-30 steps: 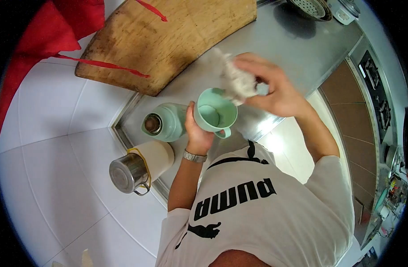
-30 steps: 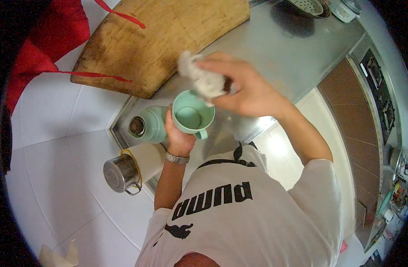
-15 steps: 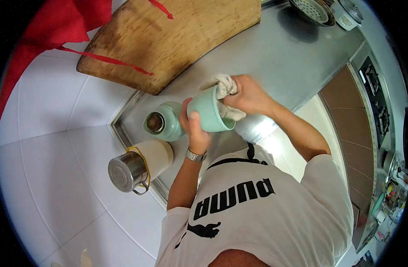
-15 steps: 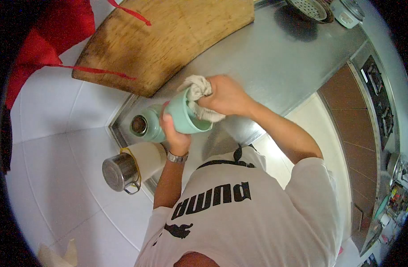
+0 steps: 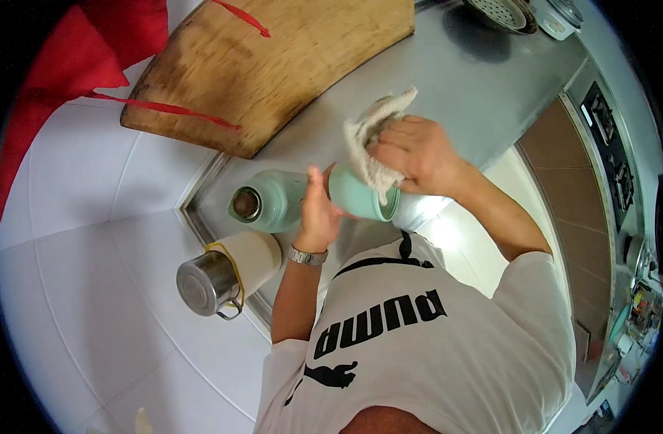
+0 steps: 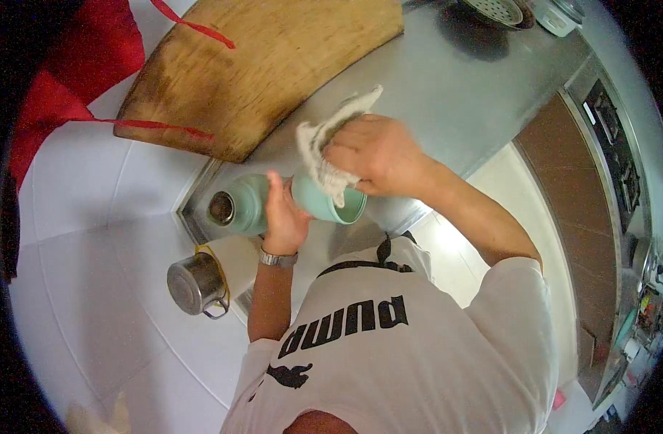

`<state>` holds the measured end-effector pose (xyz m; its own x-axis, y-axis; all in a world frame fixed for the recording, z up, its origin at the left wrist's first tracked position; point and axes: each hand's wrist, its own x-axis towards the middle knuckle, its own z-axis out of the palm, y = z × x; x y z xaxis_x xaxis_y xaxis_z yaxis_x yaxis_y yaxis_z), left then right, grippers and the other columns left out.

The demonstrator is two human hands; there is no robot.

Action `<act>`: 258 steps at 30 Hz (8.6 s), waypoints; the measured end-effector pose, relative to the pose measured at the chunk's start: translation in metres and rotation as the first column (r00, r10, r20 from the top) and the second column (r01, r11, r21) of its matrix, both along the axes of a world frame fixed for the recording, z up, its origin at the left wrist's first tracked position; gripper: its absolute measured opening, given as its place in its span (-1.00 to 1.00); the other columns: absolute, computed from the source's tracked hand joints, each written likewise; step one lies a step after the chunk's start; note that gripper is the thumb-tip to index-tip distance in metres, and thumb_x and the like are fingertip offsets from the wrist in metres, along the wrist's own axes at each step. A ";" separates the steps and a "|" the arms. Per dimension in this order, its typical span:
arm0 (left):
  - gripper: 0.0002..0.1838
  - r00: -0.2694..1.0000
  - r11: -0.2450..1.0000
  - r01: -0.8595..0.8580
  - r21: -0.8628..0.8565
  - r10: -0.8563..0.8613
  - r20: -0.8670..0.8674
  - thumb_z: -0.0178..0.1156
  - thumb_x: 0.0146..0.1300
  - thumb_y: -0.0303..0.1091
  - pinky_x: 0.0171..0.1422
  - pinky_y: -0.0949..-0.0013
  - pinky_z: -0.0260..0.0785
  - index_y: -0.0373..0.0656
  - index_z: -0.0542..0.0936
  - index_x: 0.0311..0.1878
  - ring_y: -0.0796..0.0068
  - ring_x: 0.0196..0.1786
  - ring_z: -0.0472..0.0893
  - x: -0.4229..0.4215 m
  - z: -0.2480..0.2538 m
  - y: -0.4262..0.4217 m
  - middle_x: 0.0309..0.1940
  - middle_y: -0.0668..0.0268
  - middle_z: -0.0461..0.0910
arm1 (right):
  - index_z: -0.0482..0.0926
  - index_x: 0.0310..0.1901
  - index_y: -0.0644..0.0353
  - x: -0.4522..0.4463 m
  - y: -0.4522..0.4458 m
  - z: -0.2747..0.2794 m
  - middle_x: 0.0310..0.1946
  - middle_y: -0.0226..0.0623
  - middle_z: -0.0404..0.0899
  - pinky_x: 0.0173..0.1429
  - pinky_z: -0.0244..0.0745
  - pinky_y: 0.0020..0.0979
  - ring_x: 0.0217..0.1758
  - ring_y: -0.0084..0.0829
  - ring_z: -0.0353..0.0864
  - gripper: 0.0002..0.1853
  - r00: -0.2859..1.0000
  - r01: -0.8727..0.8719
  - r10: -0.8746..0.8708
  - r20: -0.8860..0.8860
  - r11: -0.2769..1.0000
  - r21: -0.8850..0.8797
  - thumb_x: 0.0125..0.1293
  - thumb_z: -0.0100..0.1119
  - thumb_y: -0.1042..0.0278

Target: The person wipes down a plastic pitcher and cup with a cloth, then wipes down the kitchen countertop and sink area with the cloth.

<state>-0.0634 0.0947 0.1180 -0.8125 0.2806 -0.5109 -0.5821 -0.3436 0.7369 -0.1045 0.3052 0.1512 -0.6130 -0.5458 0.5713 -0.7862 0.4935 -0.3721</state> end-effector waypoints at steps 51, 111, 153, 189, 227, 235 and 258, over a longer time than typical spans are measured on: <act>-0.42 0.992 0.964 0.066 -0.258 -0.090 -0.083 0.14 0.22 0.03 -0.41 0.45 0.48 -0.32 0.36 0.04 0.51 -0.44 0.56 0.018 -0.009 -0.012 -0.32 0.20 0.56 | 0.52 -0.16 0.33 0.026 -0.028 -0.061 -0.32 -0.38 0.57 -0.18 0.42 -0.51 -0.29 -0.56 0.52 -0.74 0.450 0.645 0.242 0.860 0.577 -0.500 0.05 0.05 0.58; -0.88 0.237 0.171 -0.971 -0.168 0.773 -0.588 0.03 0.25 -0.37 -0.63 0.53 0.30 -0.22 0.44 -0.26 0.57 -0.70 0.42 0.022 0.028 -0.133 -0.63 0.30 0.47 | 0.48 -0.08 0.29 -0.054 -0.188 -0.011 -0.22 -0.25 0.58 -0.09 0.45 -0.43 -0.21 -0.42 0.58 -0.68 0.191 0.604 0.728 0.659 0.442 -0.663 0.33 -0.06 0.20; -0.84 0.196 0.174 -0.980 -0.094 0.796 -0.573 0.21 0.13 -0.34 -0.70 0.59 0.13 -0.24 0.52 -0.41 0.65 -0.69 0.37 0.018 0.029 -0.138 -0.53 0.34 0.52 | 0.49 0.00 0.26 -0.043 -0.169 -0.006 0.00 -0.15 0.52 0.11 0.39 -0.29 0.03 -0.22 0.51 -0.64 0.555 -0.248 0.600 0.577 0.781 -0.573 0.13 0.03 0.41; -0.82 0.287 0.308 -0.951 0.026 0.909 -0.302 0.18 0.18 -0.29 -0.70 0.55 0.15 -0.18 0.47 -0.42 0.65 -0.74 0.32 0.019 -0.010 -0.131 -0.62 0.39 0.48 | 0.51 -0.02 0.27 -0.096 -0.205 0.001 -0.18 -0.17 0.59 -0.04 0.45 -0.39 -0.15 -0.32 0.57 -0.60 0.625 -0.460 0.443 0.643 0.874 -0.155 0.02 0.07 0.64; -0.84 0.337 0.358 -0.933 -0.044 0.823 -0.457 0.12 0.26 -0.34 -0.64 0.60 0.11 -0.16 0.48 -0.43 0.76 -0.67 0.27 0.023 -0.021 -0.126 -0.60 0.49 0.43 | 0.50 -0.08 0.35 -0.077 -0.212 0.026 -0.27 -0.01 0.57 -0.06 0.45 -0.30 -0.17 -0.15 0.56 -0.57 0.815 -0.429 0.194 0.546 0.835 0.345 -0.03 0.19 0.34; -0.80 0.290 0.342 -0.937 0.067 0.870 -0.398 0.18 0.21 -0.27 -0.69 0.58 0.14 -0.18 0.46 -0.41 0.65 -0.73 0.33 0.025 -0.010 -0.130 -0.62 0.37 0.48 | 0.43 0.06 0.36 -0.084 -0.185 0.021 -0.22 -0.31 0.57 -0.12 0.43 -0.56 -0.20 -0.59 0.51 -0.60 0.288 -0.193 0.299 0.910 0.949 -0.250 0.15 0.12 0.50; -0.70 0.701 0.018 -0.623 -0.782 -0.429 -0.569 0.34 -0.13 -0.14 -0.47 0.26 0.39 -0.16 0.58 -0.42 0.22 -0.55 0.54 0.013 0.036 -0.125 -0.61 0.23 0.53 | 0.46 0.00 0.35 -0.068 -0.114 -0.027 -0.30 -0.34 0.57 -0.24 0.48 -0.50 -0.32 -0.58 0.53 -0.69 0.227 0.154 0.346 0.911 0.910 -0.384 0.19 0.07 0.53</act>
<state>-0.0506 -0.0300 0.1537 -0.9215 -0.1075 0.3731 0.0607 0.9091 0.4121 -0.1726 0.1910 0.1245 -0.7724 -0.5791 -0.2609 0.2553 0.0930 -0.9624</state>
